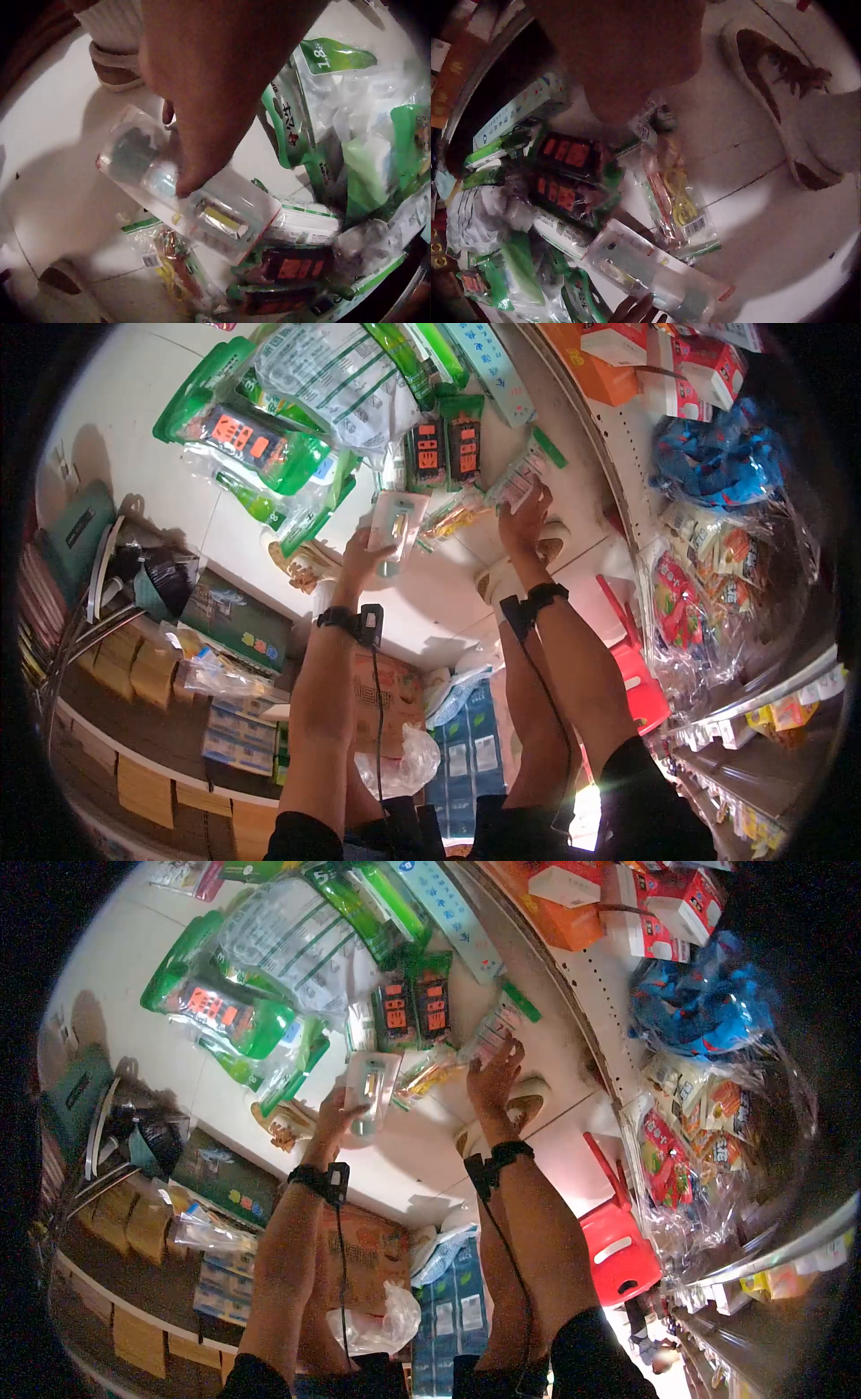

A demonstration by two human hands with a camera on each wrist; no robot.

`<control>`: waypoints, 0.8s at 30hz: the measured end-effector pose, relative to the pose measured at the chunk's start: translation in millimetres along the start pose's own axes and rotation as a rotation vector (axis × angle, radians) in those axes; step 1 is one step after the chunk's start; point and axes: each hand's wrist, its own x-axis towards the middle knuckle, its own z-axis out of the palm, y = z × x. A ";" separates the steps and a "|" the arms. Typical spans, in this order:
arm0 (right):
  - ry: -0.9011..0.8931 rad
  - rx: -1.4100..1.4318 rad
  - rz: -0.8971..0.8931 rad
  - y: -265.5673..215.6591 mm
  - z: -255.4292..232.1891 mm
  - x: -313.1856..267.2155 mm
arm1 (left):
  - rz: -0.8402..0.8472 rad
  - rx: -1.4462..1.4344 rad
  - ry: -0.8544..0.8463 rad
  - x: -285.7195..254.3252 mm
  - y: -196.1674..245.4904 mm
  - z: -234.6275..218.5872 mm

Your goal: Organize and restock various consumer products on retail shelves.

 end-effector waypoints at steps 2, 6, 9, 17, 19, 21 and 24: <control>0.052 0.028 0.026 3.8 -15.7 -5.2 | 0.123 0.195 0.298 -21.4 37.6 7.7; 0.017 -0.075 0.088 -38.8 -110.3 -16.8 | -0.047 0.178 0.052 -79.9 64.3 -6.9; -0.001 -0.073 -0.056 -55.4 -189.8 -36.0 | 0.204 0.269 -0.116 -120.3 120.0 -1.6; -0.167 0.159 -0.479 -212.8 -441.0 -92.8 | 0.606 0.042 -0.313 -317.1 461.3 64.6; -0.205 0.170 -0.466 -277.9 -462.5 -86.8 | 0.829 0.476 -0.205 -353.1 557.1 46.2; -0.036 0.193 -0.640 -320.9 -585.8 -126.6 | 0.924 0.424 -0.180 -503.1 657.8 76.4; 0.242 0.168 -0.807 -356.8 -695.3 -153.5 | 1.240 0.426 -0.195 -578.7 735.7 106.8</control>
